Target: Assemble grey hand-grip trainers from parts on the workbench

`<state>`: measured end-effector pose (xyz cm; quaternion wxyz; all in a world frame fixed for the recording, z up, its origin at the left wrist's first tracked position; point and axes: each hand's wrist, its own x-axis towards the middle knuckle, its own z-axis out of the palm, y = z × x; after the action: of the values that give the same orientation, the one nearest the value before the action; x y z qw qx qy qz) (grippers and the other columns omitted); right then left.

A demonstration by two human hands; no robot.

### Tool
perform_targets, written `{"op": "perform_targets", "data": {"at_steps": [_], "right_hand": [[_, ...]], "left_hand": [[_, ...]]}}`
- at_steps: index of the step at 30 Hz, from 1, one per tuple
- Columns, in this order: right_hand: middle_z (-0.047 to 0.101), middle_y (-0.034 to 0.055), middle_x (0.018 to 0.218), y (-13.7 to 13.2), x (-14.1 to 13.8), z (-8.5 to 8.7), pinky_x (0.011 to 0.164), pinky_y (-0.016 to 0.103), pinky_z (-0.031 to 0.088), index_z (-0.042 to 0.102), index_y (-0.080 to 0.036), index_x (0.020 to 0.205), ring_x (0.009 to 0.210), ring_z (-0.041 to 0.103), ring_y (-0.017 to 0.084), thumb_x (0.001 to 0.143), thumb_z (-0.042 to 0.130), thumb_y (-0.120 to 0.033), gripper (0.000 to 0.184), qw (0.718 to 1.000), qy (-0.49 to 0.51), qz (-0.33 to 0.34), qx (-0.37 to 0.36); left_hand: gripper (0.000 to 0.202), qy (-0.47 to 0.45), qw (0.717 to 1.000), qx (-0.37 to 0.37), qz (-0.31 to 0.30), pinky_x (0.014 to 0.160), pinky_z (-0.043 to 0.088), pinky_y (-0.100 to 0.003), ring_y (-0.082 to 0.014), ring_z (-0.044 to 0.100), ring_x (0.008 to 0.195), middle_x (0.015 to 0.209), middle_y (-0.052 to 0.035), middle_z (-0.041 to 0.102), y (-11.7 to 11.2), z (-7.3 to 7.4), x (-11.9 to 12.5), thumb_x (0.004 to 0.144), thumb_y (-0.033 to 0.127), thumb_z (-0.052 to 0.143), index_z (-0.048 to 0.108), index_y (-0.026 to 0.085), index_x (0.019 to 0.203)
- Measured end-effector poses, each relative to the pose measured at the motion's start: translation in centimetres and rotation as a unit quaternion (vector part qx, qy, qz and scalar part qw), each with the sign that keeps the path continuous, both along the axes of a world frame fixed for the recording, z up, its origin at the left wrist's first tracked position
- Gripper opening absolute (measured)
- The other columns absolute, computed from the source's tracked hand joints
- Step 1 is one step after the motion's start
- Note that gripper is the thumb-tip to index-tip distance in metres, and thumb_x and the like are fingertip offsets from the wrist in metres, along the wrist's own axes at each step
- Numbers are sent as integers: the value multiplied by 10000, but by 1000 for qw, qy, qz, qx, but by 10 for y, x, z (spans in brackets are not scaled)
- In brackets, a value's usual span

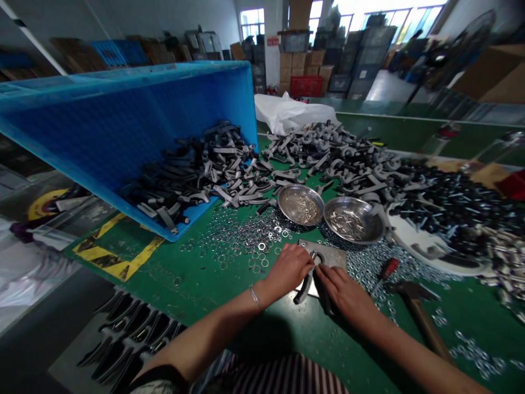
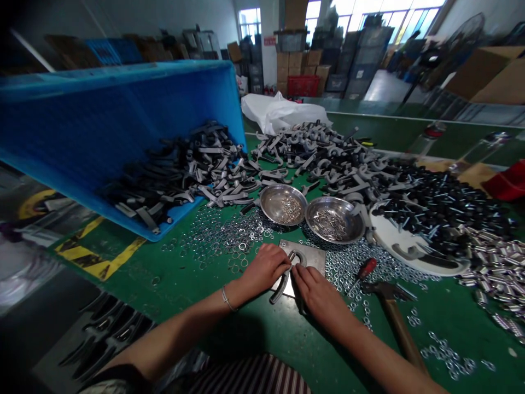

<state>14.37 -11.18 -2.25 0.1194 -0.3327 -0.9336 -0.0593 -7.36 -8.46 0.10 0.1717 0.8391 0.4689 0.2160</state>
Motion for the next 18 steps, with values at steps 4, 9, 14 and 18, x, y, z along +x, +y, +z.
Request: {"op": "perform_targets", "data": {"at_steps": [4,9,14,18], "right_hand": [[592,206,1356,-6,6,-2,935,458,567,445,-94,1447,1087,605,310,895,418,-22,557,1000,-18,-13,-16],[596,203,1348,-4,2,1,933,492,564,421,-148,1470,1067,628,302,904,409,-44,575,997,20,-45,-60],[577,147,1369,-10,25,8,1012,422,528,452,-218,1436,1229,577,247,963,357,-90,499,981,111,-67,-142],[608,147,1304,-35,85,1,975,449,529,535,-227,1352,1166,604,280,995,383,-226,388,970,133,-159,-125]], "left_hand": [[221,53,998,38,-20,941,400,-397,-240,540,994,970,-65,648,1,-4,3,996,341,504,648,177,959],[265,100,992,73,-23,915,412,-407,-253,549,966,952,-85,651,1,-2,4,1016,315,442,645,154,959],[262,143,980,107,-83,897,427,-403,-260,573,1021,1077,-111,665,-8,-3,-1,1020,219,412,617,145,1166],[360,156,973,127,-113,1015,403,-409,-257,540,1198,1338,-131,599,-21,-13,-9,1036,201,367,501,124,1361]]}}
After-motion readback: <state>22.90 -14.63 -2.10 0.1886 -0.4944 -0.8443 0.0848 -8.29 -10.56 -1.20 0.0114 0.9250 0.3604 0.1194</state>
